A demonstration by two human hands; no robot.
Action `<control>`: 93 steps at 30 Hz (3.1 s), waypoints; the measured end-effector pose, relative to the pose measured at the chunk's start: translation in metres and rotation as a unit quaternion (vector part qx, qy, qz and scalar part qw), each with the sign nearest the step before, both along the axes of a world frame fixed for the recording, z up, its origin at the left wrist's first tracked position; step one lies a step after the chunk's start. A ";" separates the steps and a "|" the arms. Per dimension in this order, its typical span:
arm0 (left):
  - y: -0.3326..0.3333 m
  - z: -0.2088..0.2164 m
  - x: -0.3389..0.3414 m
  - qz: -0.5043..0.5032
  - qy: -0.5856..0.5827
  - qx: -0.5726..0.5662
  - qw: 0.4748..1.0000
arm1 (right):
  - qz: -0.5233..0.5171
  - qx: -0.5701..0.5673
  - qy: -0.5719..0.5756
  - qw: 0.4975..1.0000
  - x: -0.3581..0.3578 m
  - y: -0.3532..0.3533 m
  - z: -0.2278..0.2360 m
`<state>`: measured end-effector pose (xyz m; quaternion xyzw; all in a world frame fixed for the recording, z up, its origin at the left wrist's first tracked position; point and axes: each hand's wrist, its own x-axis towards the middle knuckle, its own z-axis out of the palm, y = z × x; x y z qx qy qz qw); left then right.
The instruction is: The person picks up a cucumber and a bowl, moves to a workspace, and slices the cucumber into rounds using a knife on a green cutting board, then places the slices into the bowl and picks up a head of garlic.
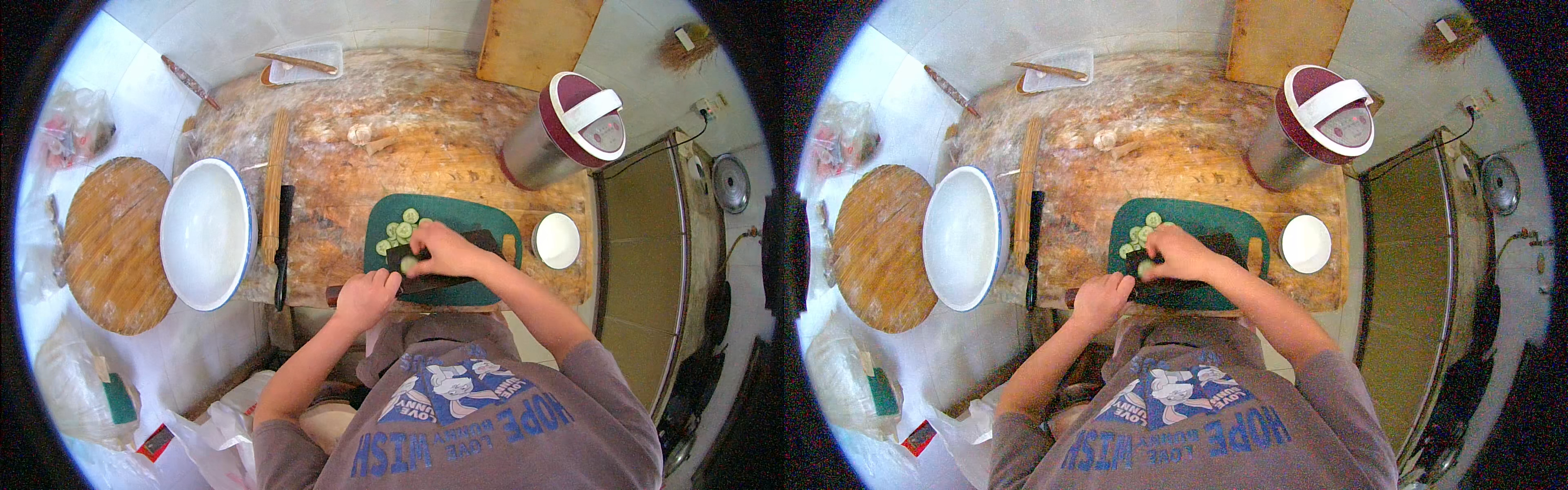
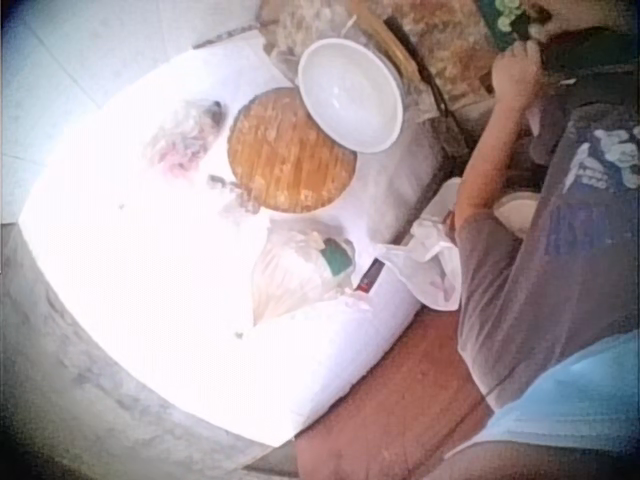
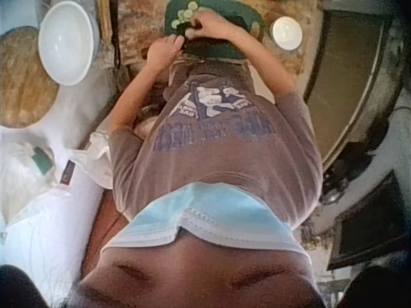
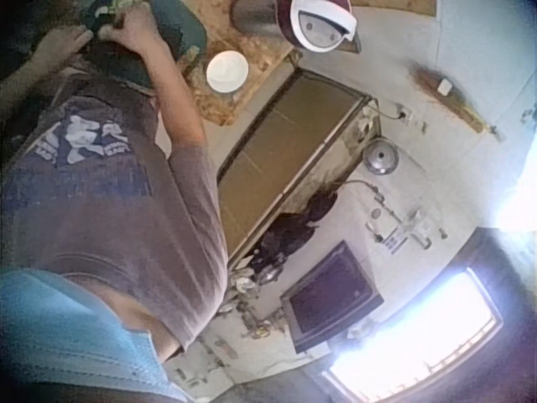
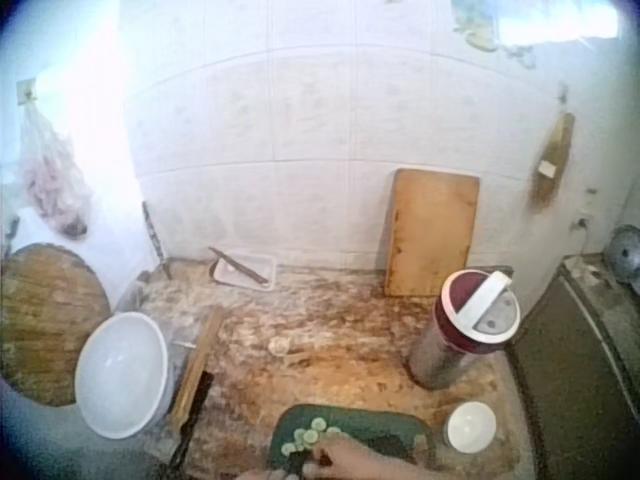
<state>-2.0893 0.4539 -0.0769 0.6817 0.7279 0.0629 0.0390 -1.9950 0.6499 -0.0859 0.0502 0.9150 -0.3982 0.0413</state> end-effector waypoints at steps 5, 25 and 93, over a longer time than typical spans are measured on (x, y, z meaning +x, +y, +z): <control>-0.005 0.006 0.000 0.010 -0.043 -0.031 0.999 | -0.216 0.071 0.000 0.974 -0.012 0.019 -0.025; -0.036 -0.002 0.010 0.399 -0.226 0.014 0.889 | -0.192 0.044 -0.117 0.973 -0.009 0.022 -0.058; 0.044 -0.071 -0.010 0.216 -0.315 0.066 0.922 | -0.327 -0.005 0.055 0.944 0.024 0.033 -0.046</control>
